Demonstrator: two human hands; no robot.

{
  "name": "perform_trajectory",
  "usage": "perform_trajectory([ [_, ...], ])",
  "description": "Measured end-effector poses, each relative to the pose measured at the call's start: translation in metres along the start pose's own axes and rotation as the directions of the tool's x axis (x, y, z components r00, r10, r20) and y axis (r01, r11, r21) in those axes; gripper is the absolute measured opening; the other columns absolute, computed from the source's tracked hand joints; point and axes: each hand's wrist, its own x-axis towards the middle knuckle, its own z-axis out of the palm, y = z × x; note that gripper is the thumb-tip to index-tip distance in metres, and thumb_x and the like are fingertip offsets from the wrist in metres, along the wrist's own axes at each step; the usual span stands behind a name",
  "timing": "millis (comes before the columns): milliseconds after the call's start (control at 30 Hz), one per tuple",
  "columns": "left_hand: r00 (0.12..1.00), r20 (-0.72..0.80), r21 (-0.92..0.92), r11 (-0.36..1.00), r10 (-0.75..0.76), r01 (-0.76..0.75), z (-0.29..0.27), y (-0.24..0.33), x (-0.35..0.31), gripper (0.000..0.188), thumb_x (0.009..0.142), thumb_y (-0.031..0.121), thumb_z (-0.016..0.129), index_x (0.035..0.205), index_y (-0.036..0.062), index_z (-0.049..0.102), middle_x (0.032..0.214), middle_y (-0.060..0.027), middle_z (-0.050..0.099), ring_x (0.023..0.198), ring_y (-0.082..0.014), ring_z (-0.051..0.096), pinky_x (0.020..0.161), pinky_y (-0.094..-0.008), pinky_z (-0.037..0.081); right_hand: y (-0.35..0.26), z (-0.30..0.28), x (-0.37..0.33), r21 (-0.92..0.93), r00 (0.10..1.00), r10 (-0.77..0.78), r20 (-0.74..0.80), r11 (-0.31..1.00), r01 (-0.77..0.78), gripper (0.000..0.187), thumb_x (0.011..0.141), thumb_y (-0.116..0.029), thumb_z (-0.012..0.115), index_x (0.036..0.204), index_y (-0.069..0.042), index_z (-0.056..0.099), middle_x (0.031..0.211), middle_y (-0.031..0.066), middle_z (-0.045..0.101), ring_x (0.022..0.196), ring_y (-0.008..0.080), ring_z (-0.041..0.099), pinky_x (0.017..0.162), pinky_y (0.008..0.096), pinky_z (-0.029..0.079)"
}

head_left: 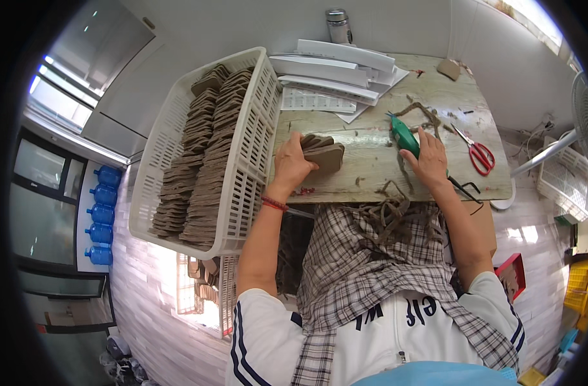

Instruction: The person uses a green rotary tool to trim the edges of small brown rectangular craft pieces. They pick each piece from a white basket, trim it, and place it on the table, repeating the process throughout the clip.

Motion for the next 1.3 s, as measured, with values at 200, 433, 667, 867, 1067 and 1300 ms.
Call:
perform_trajectory([
  [200, 0.97, -0.102, -0.013, 0.974, 0.222, -0.224, 0.041, 0.017, 0.02, 0.073, 0.055, 0.009, 0.084, 0.119, 0.0084, 0.048, 0.11, -0.0145, 0.059, 0.103, -0.0355, 0.054, 0.09, -0.0454, 0.04, -0.088, 0.02, 0.03, 0.643, 0.974, -0.143, 0.178, 0.766, -0.005, 0.101, 0.067, -0.038, 0.084, 0.147, -0.009, 0.03, 0.135, 0.0186, 0.045, 0.127, 0.0347, 0.043, 0.106, 0.0411, 0.037],
  [433, 0.979, 0.113, -0.005, 0.985, 0.17, -0.171, 0.05, 0.014, 0.033, 0.102, 0.052, 0.018, 0.088, 0.139, 0.0093, 0.035, 0.128, -0.0162, 0.051, 0.119, -0.036, 0.048, 0.098, -0.0463, 0.041, -0.108, 0.051, 0.044, 0.826, 0.965, -0.158, 0.208, 0.557, -0.087, 0.114, 0.053, -0.024, 0.091, 0.148, -0.011, 0.028, 0.137, 0.0165, 0.044, 0.128, 0.0353, 0.042, 0.107, 0.0396, 0.037],
  [667, 0.922, 0.318, 0.224, 0.927, 0.222, -0.301, 0.067, 0.031, 0.053, 0.113, 0.057, 0.021, 0.085, 0.148, 0.0092, 0.021, 0.115, -0.0162, 0.057, 0.103, -0.0351, 0.057, 0.086, -0.0468, 0.046, -0.097, 0.051, 0.05, 0.766, 0.958, -0.166, 0.232, 0.638, -0.075, 0.115, 0.051, -0.023, 0.09, 0.147, -0.009, 0.029, 0.128, 0.0186, 0.049, 0.12, 0.0374, 0.047, 0.103, 0.0416, 0.039],
  [867, 0.881, 0.401, 0.145, 0.932, 0.251, -0.332, 0.047, 0.05, 0.073, 0.062, 0.072, 0.008, 0.07, 0.125, 0.0041, 0.038, 0.107, -0.0205, 0.06, 0.101, -0.0377, 0.057, 0.086, -0.0499, 0.043, -0.087, 0.044, 0.068, 0.706, 0.907, -0.169, 0.387, 0.686, -0.174, 0.086, 0.058, -0.022, 0.088, 0.13, -0.005, 0.043, 0.124, 0.0158, 0.051, 0.115, 0.0319, 0.052, 0.097, 0.0387, 0.044],
  [1067, 0.791, 0.349, -0.034, 0.851, 0.502, -0.524, -0.047, 0.055, 0.12, 0.07, 0.068, 0.006, 0.073, 0.131, 0.0067, 0.043, 0.118, -0.02, 0.058, 0.117, -0.0353, 0.052, 0.102, -0.0377, 0.041, -0.099, 0.002, 0.133, 0.711, 0.906, -0.186, 0.382, 0.685, -0.159, 0.054, 0.065, -0.022, 0.084, 0.107, -0.003, 0.057, 0.094, 0.0132, 0.066, 0.089, 0.0269, 0.065, 0.079, 0.0364, 0.051],
  [1300, 0.961, -0.275, -0.058, 0.998, 0.011, -0.028, -0.197, -0.097, 0.22, 0.035, 0.083, 0.004, 0.04, 0.106, 0.0019, 0.066, 0.111, -0.0161, 0.067, 0.107, -0.0303, 0.062, 0.096, -0.0368, 0.046, -0.107, -0.023, 0.245, 0.864, 0.965, 0.02, 0.262, 0.441, -0.244, 0.047, 0.069, -0.018, 0.08, 0.106, 0.002, 0.058, 0.093, 0.0095, 0.066, 0.085, 0.015, 0.061, 0.077, 0.0278, 0.049],
])
